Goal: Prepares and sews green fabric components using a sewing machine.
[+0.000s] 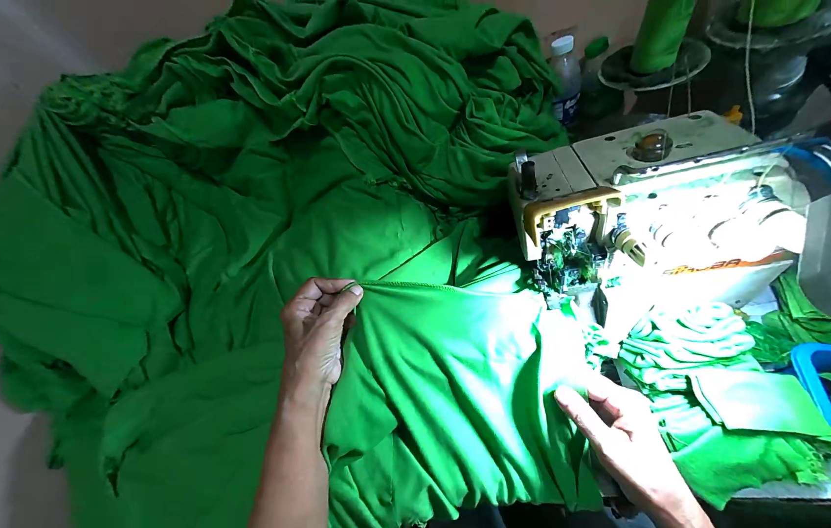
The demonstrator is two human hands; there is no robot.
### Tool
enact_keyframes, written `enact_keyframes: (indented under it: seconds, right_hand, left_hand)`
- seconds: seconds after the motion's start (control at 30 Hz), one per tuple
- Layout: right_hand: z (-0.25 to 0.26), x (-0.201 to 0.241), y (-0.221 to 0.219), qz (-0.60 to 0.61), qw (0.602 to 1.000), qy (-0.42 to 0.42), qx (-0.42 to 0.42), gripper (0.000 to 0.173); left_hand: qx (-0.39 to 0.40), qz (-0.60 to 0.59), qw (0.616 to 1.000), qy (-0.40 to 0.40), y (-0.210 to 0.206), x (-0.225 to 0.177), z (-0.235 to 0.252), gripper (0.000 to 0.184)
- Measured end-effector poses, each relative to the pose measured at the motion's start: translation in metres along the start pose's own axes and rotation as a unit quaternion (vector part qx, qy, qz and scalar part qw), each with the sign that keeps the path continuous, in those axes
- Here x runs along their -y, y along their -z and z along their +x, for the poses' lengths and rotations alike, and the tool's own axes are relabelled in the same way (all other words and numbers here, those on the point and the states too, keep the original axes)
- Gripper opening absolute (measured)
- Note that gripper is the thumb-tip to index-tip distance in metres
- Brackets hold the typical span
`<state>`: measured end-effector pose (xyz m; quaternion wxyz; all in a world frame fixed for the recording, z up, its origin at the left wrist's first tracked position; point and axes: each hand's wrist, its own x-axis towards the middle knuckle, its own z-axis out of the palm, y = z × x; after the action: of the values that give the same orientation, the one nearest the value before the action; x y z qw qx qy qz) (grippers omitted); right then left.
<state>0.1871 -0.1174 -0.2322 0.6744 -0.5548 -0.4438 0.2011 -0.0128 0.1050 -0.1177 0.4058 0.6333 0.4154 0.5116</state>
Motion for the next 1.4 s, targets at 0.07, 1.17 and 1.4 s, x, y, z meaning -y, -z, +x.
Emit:
enact_keyframes:
  seconds: [0.07, 1.17, 1.4]
  right_hand:
    - [-0.006, 0.004, 0.0, 0.044, 0.997, 0.031, 0.046, 0.022]
    - [-0.096, 0.019, 0.009, -0.081, 0.964, 0.042, 0.249, 0.021]
    - [-0.132, 0.026, 0.037, -0.095, 0.957, -0.001, 0.275, 0.015]
  left_hand:
    - [0.001, 0.001, 1.0, -0.006, 0.0, 0.001, 0.0, 0.019]
    - [0.238, 0.222, 0.933, -0.155, -0.082, 0.003, -0.2, 0.029]
    - [0.296, -0.026, 0.955, -0.025, -0.048, 0.037, -0.262, 0.032]
